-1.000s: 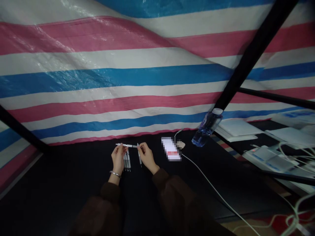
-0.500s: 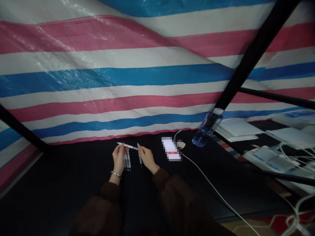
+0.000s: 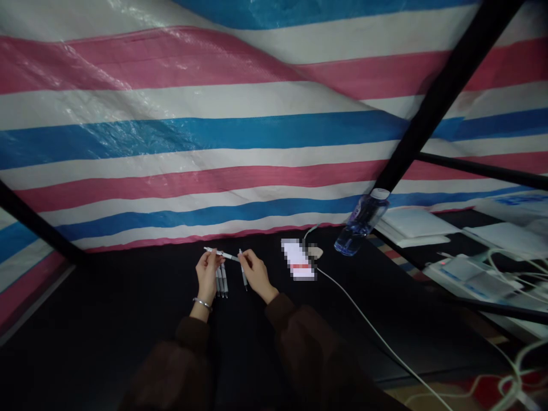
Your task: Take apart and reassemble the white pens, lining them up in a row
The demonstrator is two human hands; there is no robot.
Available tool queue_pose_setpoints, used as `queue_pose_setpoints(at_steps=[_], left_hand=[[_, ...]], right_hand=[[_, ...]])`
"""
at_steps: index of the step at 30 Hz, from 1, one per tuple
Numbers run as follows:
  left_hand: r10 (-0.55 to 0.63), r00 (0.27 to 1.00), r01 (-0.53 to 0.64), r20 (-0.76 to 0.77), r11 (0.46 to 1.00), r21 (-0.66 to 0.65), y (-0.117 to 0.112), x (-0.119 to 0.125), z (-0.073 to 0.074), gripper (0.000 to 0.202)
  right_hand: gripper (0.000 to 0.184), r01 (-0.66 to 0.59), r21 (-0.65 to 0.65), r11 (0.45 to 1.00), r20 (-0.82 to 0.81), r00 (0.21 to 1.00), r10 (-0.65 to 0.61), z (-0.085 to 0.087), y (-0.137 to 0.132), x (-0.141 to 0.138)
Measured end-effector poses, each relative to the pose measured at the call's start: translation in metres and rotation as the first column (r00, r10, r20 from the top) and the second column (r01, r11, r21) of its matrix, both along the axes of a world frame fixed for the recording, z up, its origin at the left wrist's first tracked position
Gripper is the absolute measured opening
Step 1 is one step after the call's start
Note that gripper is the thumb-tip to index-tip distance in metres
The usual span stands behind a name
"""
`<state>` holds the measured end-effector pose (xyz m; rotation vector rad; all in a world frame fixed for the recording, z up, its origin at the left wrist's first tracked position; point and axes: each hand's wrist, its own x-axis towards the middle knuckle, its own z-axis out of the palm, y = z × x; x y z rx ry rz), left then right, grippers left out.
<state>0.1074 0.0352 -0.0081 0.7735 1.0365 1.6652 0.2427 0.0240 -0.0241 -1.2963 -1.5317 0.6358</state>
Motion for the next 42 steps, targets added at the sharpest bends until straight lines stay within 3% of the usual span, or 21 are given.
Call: queue_pose_setpoints(at_steps=[10,20,28,34,42], left_hand=[[0.019,0.999,-0.018,-0.032,1.000,0.022,0.001,0.000,-0.002,0.036],[0.027,0.989,-0.013,-0.147,0.995,0.097,-0.006,0.005,0.005,0.074],[0.061,0.985,-0.044,-0.160,0.993,0.106,-0.005,0.002,0.002,0.075],[0.072,0.989,-0.056,-0.132,0.992,0.116,-0.004,0.002,0.002,0.074],[0.164,0.980,-0.151,-0.109,0.981,0.119,-0.004,-0.001,0.001,0.052]], right_hand=[[0.039,-0.049,0.002,0.999,0.140,0.989,0.048,-0.004,0.001,-0.002],[0.037,-0.010,0.024,1.000,0.103,0.995,0.007,0.000,-0.002,-0.002],[0.026,0.261,0.043,0.964,-0.165,0.954,-0.251,-0.009,0.008,0.002],[0.026,0.238,0.050,0.970,-0.212,0.952,-0.223,-0.012,0.010,0.003],[0.028,0.242,0.063,0.968,-0.166,0.959,-0.229,-0.003,0.006,0.003]])
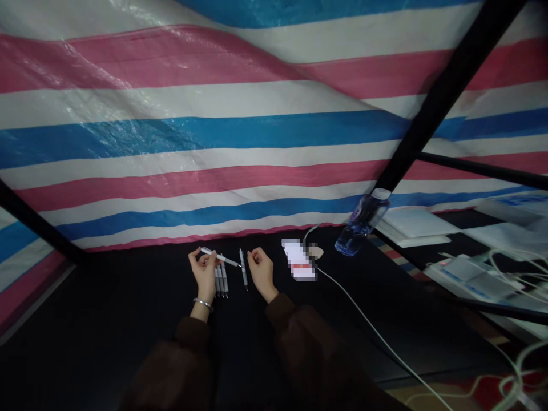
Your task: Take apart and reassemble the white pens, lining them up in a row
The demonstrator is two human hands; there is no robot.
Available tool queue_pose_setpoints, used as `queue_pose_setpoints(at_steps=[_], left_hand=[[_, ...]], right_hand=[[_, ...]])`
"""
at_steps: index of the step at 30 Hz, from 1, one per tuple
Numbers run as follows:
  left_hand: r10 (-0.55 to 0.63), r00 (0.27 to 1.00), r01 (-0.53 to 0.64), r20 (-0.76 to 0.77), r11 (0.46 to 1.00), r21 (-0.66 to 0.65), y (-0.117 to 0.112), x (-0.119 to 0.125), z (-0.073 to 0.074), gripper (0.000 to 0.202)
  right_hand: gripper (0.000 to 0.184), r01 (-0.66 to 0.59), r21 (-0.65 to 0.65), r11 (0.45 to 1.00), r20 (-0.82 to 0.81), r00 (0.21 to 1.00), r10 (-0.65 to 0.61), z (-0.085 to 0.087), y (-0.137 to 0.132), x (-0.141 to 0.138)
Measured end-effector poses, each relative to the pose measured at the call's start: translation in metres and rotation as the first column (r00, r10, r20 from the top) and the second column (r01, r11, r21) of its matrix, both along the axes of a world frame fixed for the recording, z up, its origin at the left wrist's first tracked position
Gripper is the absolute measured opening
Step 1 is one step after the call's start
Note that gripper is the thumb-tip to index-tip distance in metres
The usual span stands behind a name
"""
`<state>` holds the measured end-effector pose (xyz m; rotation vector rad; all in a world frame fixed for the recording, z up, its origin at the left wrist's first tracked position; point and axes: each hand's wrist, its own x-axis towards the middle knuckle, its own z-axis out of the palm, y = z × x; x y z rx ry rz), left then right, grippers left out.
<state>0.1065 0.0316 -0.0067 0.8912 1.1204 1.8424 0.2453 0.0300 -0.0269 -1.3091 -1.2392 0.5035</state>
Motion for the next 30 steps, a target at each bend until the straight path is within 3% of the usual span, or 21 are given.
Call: queue_pose_setpoints(at_steps=[15,22,30], left_hand=[[-0.043,0.999,0.042,-0.019,0.998,-0.036,-0.0022,0.0015,0.0039,0.050],[-0.045,0.999,0.045,-0.004,0.999,-0.015,-0.0019,0.0030,0.0045,0.063],[-0.076,0.997,0.075,-0.026,0.996,-0.039,-0.0005,0.0018,0.0013,0.054]], right_hand=[[0.027,0.015,-0.025,1.000,0.012,1.000,-0.014,-0.0045,0.0022,0.0008],[0.025,-0.025,-0.067,0.997,-0.031,0.999,0.023,-0.0055,0.0012,0.0012],[0.026,-0.002,-0.068,0.998,-0.006,1.000,0.002,-0.0054,0.0010,0.0009]])
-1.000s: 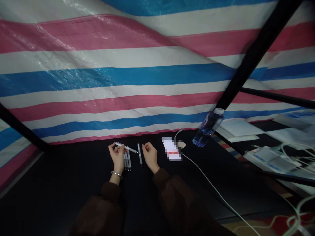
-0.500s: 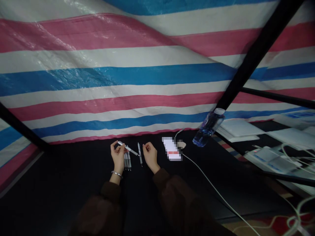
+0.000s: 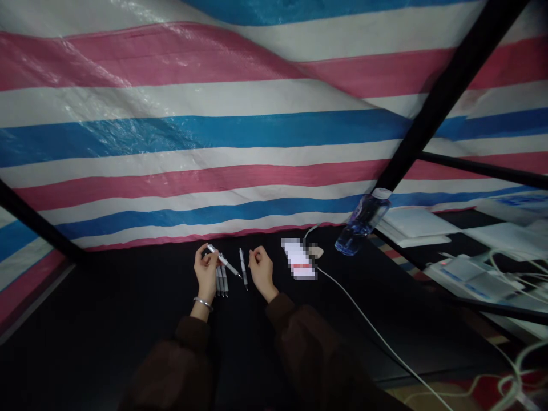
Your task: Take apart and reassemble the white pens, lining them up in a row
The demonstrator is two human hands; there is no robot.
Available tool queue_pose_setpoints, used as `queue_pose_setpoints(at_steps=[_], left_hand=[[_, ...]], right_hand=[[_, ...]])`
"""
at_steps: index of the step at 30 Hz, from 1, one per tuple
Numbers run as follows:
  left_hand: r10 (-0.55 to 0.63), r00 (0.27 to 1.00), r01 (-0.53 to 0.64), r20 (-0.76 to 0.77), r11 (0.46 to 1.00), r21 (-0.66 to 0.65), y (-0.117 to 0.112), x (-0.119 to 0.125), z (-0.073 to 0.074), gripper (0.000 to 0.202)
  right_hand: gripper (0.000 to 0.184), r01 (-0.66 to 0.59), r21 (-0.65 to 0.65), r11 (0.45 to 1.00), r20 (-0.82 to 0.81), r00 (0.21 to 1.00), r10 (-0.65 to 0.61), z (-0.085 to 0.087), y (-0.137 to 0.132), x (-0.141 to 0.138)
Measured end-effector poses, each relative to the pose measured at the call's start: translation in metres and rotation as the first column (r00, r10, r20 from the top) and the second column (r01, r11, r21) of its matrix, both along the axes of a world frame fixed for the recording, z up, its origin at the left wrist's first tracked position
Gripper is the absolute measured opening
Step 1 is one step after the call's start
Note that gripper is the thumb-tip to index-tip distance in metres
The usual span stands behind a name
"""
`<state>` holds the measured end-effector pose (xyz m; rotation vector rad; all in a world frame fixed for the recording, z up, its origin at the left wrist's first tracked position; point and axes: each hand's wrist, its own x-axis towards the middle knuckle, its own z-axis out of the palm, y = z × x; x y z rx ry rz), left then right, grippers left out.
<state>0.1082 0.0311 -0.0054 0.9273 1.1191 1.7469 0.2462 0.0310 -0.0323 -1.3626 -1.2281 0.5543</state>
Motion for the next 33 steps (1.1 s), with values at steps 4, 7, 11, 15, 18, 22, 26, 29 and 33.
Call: queue_pose_setpoints(at_steps=[4,7,11,15,18,22,26,29,33], left_hand=[[0.010,1.000,-0.010,-0.008,1.000,-0.010,0.001,0.000,-0.001,0.056],[0.016,1.000,-0.016,-0.002,1.000,-0.004,0.002,0.000,-0.002,0.058],[0.009,1.000,-0.009,-0.023,1.000,0.011,0.002,-0.001,-0.004,0.056],[-0.022,0.998,0.022,-0.065,1.000,0.001,0.003,-0.001,-0.005,0.053],[-0.052,0.990,0.050,-0.133,0.999,-0.018,0.003,0.000,-0.006,0.051],[-0.063,0.938,0.056,-0.340,0.998,-0.031,0.003,0.002,-0.008,0.053],[-0.049,0.850,0.023,-0.525,0.998,-0.056,0.007,0.002,-0.007,0.037],[-0.063,0.756,0.008,-0.652,0.996,-0.087,0.013,0.004,-0.006,0.021],[-0.129,0.614,0.014,-0.779,0.988,-0.153,0.020,0.013,-0.004,0.005]], right_hand=[[0.026,0.037,0.013,0.999,0.041,0.998,-0.038,0.001,0.000,0.000],[0.025,0.033,0.021,0.999,0.053,0.998,-0.034,0.003,0.000,0.001],[0.024,0.028,0.020,0.999,0.062,0.998,-0.029,0.004,0.000,0.001],[0.024,0.041,0.020,0.999,0.060,0.997,-0.042,0.004,0.000,0.001],[0.026,0.039,0.012,0.999,0.049,0.998,-0.040,0.004,0.000,0.001],[0.025,0.039,0.006,0.999,0.044,0.998,-0.040,0.002,0.002,0.001],[0.026,0.048,0.022,0.999,0.041,0.998,-0.049,-0.003,0.006,0.002],[0.026,0.048,0.018,0.999,0.041,0.998,-0.049,-0.004,0.007,0.002],[0.025,0.044,-0.015,0.999,0.061,0.997,-0.043,-0.003,0.005,0.002]])
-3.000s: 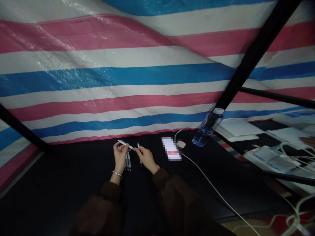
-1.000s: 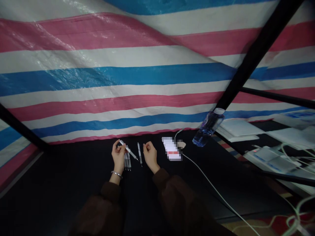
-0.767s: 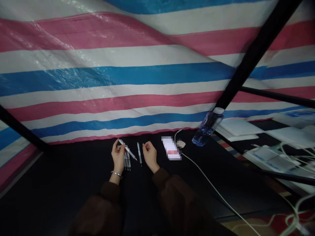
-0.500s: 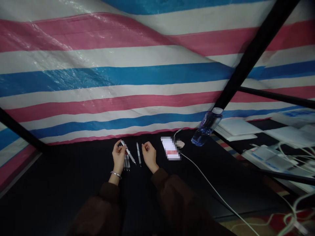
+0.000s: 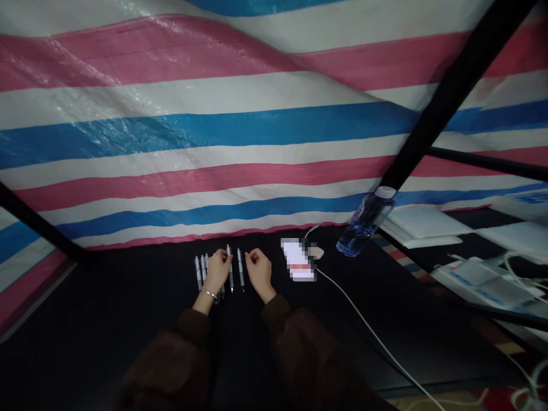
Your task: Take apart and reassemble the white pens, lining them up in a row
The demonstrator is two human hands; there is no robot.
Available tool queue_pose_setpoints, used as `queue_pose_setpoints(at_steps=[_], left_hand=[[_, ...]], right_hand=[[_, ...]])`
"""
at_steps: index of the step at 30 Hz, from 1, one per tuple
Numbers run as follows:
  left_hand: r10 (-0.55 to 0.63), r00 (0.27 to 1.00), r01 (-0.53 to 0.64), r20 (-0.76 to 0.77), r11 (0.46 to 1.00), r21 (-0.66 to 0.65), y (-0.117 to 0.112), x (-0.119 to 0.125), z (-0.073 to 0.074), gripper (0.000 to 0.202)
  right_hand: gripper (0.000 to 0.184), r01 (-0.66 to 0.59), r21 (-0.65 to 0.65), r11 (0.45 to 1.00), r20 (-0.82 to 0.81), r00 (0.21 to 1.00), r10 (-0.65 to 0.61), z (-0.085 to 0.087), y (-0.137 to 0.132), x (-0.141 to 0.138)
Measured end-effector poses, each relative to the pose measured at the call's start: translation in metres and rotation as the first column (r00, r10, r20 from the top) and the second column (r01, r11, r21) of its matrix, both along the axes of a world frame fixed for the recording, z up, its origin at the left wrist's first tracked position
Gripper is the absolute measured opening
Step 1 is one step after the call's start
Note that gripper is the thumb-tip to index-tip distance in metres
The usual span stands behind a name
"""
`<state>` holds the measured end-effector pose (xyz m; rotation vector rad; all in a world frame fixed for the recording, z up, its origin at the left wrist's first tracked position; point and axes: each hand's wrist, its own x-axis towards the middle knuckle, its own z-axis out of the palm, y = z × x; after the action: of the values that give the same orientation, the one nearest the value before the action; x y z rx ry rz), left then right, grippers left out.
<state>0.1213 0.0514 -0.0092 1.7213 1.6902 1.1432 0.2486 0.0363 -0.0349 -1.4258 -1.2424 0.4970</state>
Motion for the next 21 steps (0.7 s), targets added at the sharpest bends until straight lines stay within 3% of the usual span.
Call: queue_pose_setpoints(at_steps=[4,9,15,21], left_hand=[[0.002,0.976,-0.008,-0.218,1.000,-0.028,0.003,0.011,0.003,0.009],[-0.043,0.891,-0.003,-0.452,0.995,-0.099,0.003,0.018,0.008,0.017],[-0.033,0.821,-0.063,-0.570,0.987,-0.148,-0.004,0.024,0.012,0.021],[-0.043,0.768,-0.012,-0.640,0.997,-0.081,-0.021,0.023,0.019,0.029]], right_hand=[[0.024,0.004,-0.014,1.000,0.037,0.999,-0.004,0.001,-0.001,0.000],[0.023,0.012,-0.059,0.998,0.099,0.995,-0.006,-0.002,-0.001,0.000],[0.010,-0.014,-0.116,0.993,0.150,0.988,0.031,-0.004,-0.002,-0.002],[0.014,-0.038,-0.156,0.987,0.215,0.974,0.072,-0.005,-0.001,-0.004]])
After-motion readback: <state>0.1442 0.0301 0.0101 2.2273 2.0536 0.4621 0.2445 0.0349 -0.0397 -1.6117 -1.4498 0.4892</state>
